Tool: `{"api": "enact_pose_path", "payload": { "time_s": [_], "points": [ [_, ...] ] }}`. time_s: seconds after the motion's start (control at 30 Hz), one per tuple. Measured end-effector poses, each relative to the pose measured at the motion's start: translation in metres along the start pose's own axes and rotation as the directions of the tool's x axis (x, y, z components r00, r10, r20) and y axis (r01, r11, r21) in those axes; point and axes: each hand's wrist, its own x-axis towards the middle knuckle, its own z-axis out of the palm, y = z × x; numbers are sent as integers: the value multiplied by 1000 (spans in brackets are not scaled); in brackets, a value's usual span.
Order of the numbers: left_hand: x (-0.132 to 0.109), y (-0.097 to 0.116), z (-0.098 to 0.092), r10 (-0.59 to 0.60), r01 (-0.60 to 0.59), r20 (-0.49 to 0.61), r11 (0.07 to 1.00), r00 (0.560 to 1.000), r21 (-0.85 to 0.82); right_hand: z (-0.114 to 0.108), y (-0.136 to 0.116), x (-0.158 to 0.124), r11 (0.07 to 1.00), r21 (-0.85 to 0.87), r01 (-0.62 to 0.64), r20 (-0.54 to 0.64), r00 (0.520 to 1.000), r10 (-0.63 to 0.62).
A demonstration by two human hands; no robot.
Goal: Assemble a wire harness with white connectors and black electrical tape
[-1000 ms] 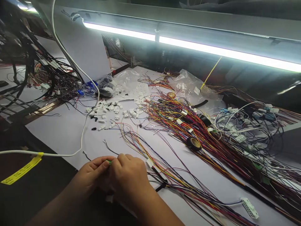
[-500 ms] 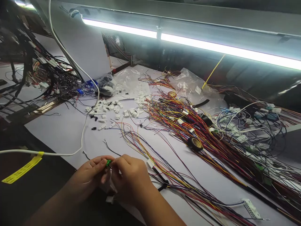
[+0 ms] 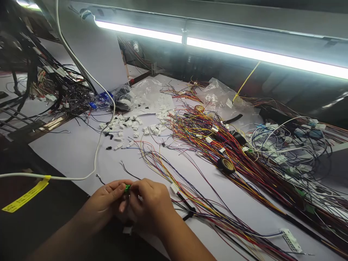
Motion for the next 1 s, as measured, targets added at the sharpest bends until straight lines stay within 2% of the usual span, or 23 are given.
{"api": "enact_pose_path", "payload": {
  "time_s": [0.1,0.3,0.5,0.63,0.73,0.8,0.83,0.9,0.97,1.0],
  "points": [
    [1,0,1,-3,3,0,1000,1000,13,3,3,-1,1000,-13,0,-7,1000,0],
    [0,2,6,-2,4,-24,997,1000,76,12,6,-1,996,-75,54,-95,994,-61],
    [1,-1,7,18,-9,-61,989,998,145,14,9,-2,986,-149,82,-88,992,-95],
    [0,-5,2,74,-56,-95,981,993,187,3,2,1,980,-154,127,-9,992,-130],
    [-6,1,-5,144,-115,-73,944,987,310,-13,-13,8,989,-121,80,23,997,-78],
    [-12,11,-9,259,-212,-22,835,966,508,-21,-24,12,998,-56,-7,78,997,11],
    [-15,17,-10,324,-269,27,734,946,624,-22,-28,14,998,-29,-47,134,990,51],
    [-19,28,-9,428,-368,159,466,890,805,-21,-34,15,996,-29,-86,228,969,91],
    [-21,37,-5,494,-414,261,230,829,881,-15,-36,14,991,-103,-87,239,965,110],
    [-21,39,-4,518,-412,278,163,809,896,-12,-36,12,985,-154,-79,218,970,112]
  ]
}}
